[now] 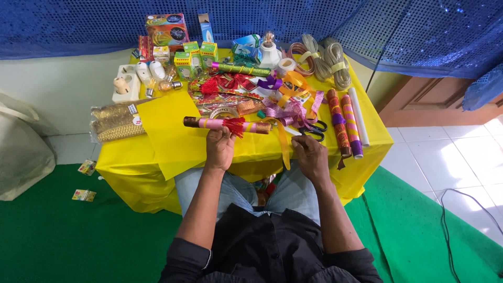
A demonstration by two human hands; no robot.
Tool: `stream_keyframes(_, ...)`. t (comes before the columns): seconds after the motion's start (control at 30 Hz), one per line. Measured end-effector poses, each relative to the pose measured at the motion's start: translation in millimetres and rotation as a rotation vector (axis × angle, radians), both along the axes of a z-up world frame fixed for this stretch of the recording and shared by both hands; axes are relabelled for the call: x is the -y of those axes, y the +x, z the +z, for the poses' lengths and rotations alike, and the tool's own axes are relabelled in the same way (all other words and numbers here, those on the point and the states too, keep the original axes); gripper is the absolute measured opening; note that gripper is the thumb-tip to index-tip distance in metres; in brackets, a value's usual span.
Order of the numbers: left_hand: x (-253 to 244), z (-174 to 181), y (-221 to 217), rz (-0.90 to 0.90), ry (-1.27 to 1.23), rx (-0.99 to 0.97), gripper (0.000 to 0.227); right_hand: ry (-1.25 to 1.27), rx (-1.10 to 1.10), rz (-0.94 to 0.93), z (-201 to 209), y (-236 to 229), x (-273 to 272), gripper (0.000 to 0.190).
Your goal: A person is decorating a small tube by wrapping it with pink ribbon and using scissors to cut the material.
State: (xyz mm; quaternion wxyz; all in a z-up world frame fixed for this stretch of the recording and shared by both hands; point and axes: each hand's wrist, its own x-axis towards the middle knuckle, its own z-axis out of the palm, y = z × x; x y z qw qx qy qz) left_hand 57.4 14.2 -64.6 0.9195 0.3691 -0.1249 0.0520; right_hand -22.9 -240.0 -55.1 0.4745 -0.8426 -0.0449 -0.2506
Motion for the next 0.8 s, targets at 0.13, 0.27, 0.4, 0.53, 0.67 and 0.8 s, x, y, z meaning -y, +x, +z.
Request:
stream_keyframes(0.13, -1, 3, 2, -0.002, 0.001, -0.018, 0.031, 0.01, -0.003, -0.01, 4, -1, -1, 0.017)
stream_keyframes(0.27, 3, 35, 11, -0.037, -0.046, -0.01, 0.027, 0.014, -0.017, -0.021, 17, 1, 2, 0.018)
stream_keyframes(0.4, -12, 37, 36, -0.008, -0.038, 0.178, 0.032, 0.412, 0.097, 0.069, 13, 3, 10, 0.016)
stream_keyframes(0.53, -43, 71, 31, 0.009, 0.079, 0.233, 0.031, 0.588, 0.158, 0.1, 12, -2, 25, 0.018)
stream_keyframes(0.67, -49, 80, 23, 0.039, 0.104, 0.311, 0.034, 0.559, 0.162, 0.09, 3, -7, 27, 0.017)
stream_keyframes(0.8, -45, 51, 39, 0.029, 0.145, 0.306, 0.033, 0.374, 0.133, 0.05, 1, -13, 21, 0.014)
